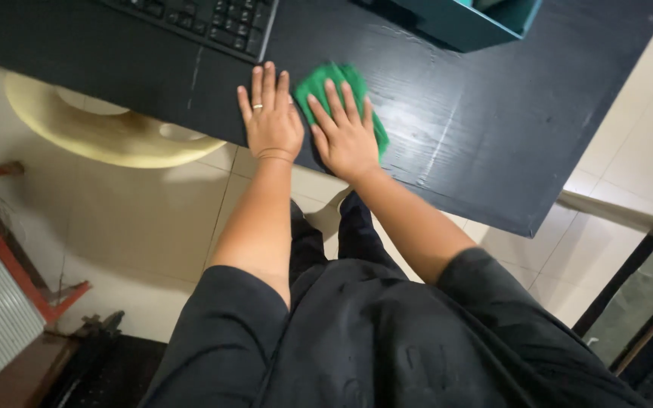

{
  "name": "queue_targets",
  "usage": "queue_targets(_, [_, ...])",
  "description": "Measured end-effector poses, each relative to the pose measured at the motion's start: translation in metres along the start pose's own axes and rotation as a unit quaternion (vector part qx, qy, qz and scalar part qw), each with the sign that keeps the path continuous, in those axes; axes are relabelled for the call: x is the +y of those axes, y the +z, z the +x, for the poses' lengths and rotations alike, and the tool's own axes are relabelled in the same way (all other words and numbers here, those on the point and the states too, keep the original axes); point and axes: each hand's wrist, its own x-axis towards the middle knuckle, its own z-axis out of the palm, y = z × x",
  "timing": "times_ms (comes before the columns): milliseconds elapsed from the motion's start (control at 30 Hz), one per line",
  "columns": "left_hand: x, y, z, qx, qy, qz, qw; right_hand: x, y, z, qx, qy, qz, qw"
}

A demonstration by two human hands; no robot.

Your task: The person wipes a black computer tower, a desk surface, and a beige plastic chair using a green cloth. They then open a drawer under the desk and pick up a white box labeled 'TANK-6' from inside.

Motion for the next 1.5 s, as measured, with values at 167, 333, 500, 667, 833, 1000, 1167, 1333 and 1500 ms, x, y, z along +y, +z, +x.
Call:
queue_targets(167, [-0.001, 0.004, -0.001, 0.010, 0.004, -0.002, 1.000, 0.051, -0.008, 0.024, 0.057, 0.027, -0.002, 0.998])
queue_targets(333, [0.005, -0.003, -0.005, 0.004, 0.011, -0.004, 1.000, 0.150, -0.030, -0.063, 0.118, 0.206, 0.025, 0.971])
queue_targets(500, [0.018, 0.008, -0.005, 0.032, 0.050, 0.030, 0.998, 0.218, 0.001, -0.163, 0.158, 0.309, 0.031, 0.937])
queue_targets(667, [0.128, 0.024, -0.008, -0.021, 0.165, -0.099, 0.981, 0.179, 0.019, -0.179, 0.086, 0.298, -0.052, 0.949])
queue_targets(833, [0.217, 0.080, -0.002, -0.071, 0.214, -0.156, 0.962, 0.171, 0.000, -0.139, 0.105, 0.209, 0.020, 0.972])
queue_targets(1000, [0.252, 0.091, 0.005, -0.115, 0.247, -0.086, 0.958, 0.262, -0.033, -0.130, 0.107, 0.263, 0.039, 0.958])
queue_targets(1167, [0.260, 0.078, 0.008, -0.143, 0.242, -0.004, 0.960, 0.324, -0.049, -0.190, 0.171, 0.335, 0.006, 0.926])
queue_targets(1333, [0.261, 0.081, 0.008, -0.151, 0.234, 0.021, 0.960, 0.306, -0.011, -0.232, 0.147, 0.339, -0.008, 0.929])
queue_targets(1500, [0.263, 0.084, 0.009, -0.158, 0.232, 0.033, 0.959, 0.279, -0.028, -0.189, 0.104, 0.240, 0.009, 0.965])
